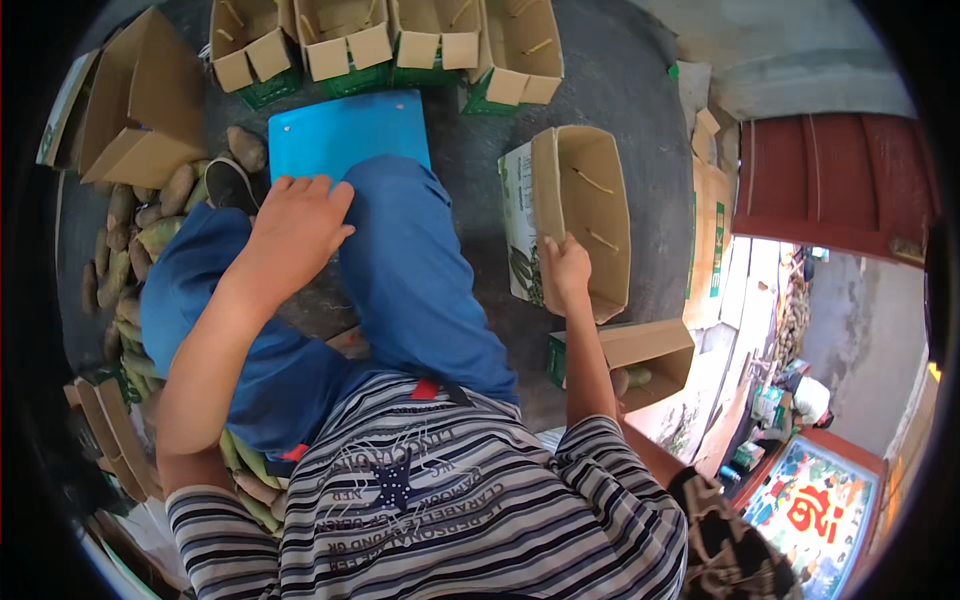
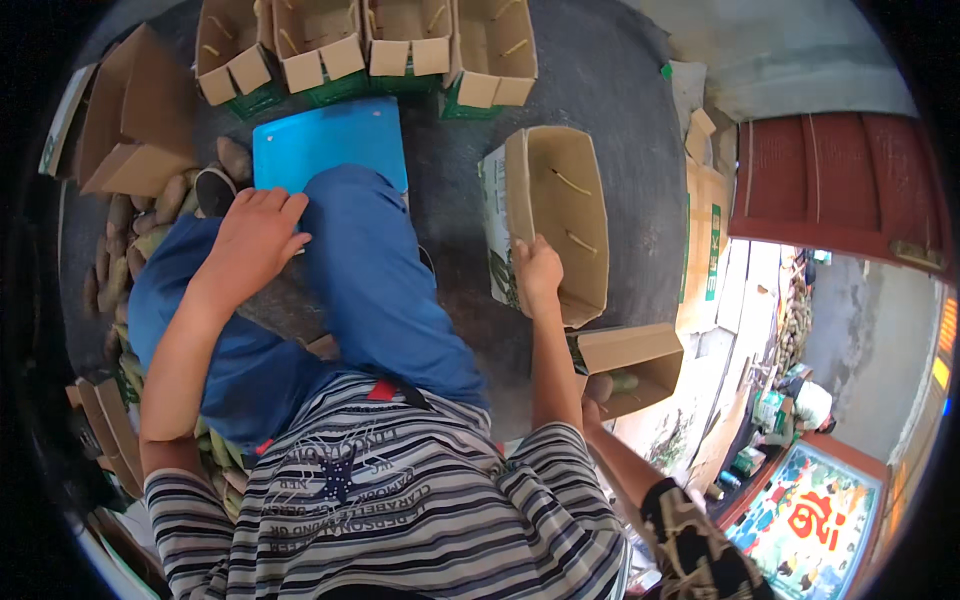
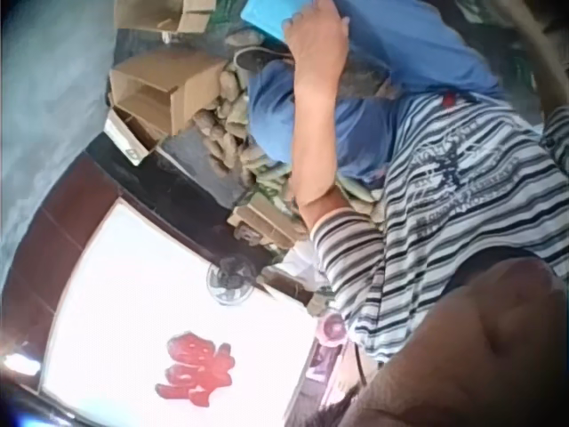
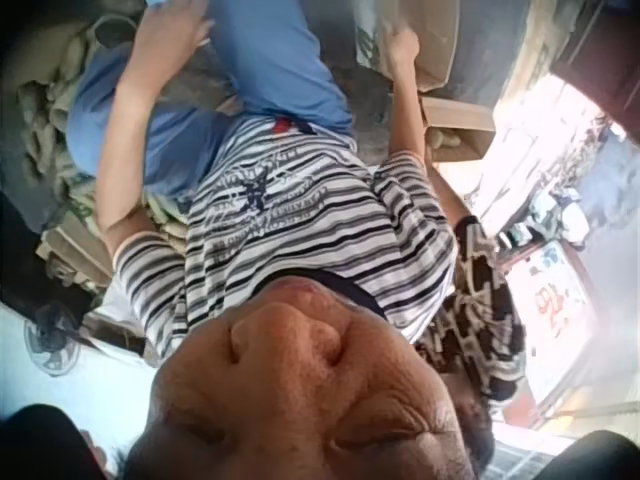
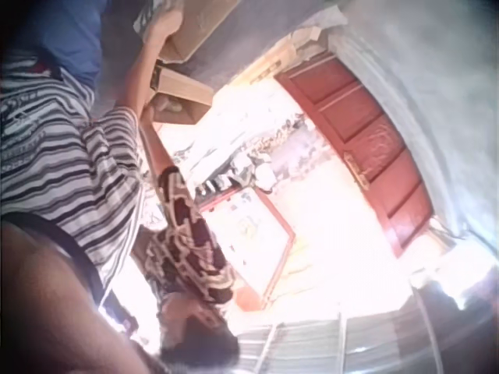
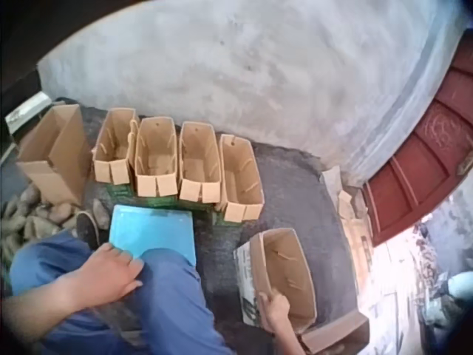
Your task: The person packs produce from a pile on the floor into cardboard boxes on a scale by hand, arranging the items inside and setting filled boxes aside.
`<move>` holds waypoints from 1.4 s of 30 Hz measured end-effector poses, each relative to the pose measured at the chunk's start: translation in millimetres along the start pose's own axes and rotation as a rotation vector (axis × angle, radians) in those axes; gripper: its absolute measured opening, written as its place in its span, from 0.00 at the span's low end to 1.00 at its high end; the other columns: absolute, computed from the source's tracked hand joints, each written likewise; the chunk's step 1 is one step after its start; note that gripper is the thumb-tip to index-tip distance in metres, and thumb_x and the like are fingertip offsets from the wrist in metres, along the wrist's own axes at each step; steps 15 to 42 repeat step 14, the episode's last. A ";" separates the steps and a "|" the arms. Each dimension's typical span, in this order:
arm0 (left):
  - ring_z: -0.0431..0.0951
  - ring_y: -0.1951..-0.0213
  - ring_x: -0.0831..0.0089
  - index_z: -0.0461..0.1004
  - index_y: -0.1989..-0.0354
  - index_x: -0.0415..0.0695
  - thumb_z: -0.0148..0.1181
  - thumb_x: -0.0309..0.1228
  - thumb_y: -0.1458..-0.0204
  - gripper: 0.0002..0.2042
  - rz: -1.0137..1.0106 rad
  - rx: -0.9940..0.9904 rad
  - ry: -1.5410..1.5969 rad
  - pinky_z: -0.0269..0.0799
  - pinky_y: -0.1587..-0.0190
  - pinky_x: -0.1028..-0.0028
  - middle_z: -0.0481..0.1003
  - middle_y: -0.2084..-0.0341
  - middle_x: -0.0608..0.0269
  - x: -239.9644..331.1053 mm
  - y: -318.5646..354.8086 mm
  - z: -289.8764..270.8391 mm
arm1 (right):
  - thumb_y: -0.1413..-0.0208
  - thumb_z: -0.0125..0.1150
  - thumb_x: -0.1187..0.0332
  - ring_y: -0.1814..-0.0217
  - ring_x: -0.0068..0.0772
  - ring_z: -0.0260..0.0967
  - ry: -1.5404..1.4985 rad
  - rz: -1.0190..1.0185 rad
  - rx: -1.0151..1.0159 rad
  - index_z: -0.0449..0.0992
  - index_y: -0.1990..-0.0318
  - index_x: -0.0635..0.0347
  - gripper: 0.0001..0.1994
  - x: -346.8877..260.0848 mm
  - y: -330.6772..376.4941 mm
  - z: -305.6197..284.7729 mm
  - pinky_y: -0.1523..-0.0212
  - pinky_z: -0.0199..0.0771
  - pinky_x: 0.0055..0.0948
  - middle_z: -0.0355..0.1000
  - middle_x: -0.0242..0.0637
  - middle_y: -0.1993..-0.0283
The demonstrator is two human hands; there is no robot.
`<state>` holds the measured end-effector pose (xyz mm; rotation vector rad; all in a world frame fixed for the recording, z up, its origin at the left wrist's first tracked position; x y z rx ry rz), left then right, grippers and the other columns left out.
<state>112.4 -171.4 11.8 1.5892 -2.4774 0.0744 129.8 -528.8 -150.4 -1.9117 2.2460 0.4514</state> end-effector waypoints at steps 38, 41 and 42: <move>0.71 0.64 0.62 0.68 0.67 0.43 0.60 0.34 0.59 0.13 0.037 -0.106 -0.035 0.61 0.59 0.65 0.69 0.72 0.57 11.3 8.3 17.9 | 0.46 0.54 0.68 0.62 0.28 0.69 -0.776 -0.213 0.293 0.69 0.55 0.68 0.14 -90.1 30.8 -214.7 0.59 0.68 0.24 0.72 0.39 0.61; 0.71 0.64 0.62 0.68 0.67 0.43 0.60 0.34 0.59 0.13 0.037 -0.106 -0.035 0.61 0.59 0.65 0.69 0.72 0.57 11.3 8.3 17.9 | 0.46 0.54 0.68 0.62 0.28 0.69 -0.776 -0.213 0.293 0.69 0.55 0.68 0.14 -90.1 30.8 -214.7 0.59 0.68 0.24 0.72 0.39 0.61; 0.71 0.64 0.62 0.68 0.67 0.43 0.60 0.34 0.59 0.13 0.037 -0.106 -0.035 0.61 0.59 0.65 0.69 0.72 0.57 11.3 8.3 17.9 | 0.46 0.54 0.68 0.62 0.28 0.69 -0.776 -0.213 0.293 0.69 0.55 0.68 0.14 -90.1 30.8 -214.7 0.59 0.68 0.24 0.72 0.39 0.61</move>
Point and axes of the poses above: each hand's wrist, its own y-axis away from the middle knuckle, its own z-axis out of the palm, x = y × z, the point moved 10 cm from there along -y, towards the middle knuckle
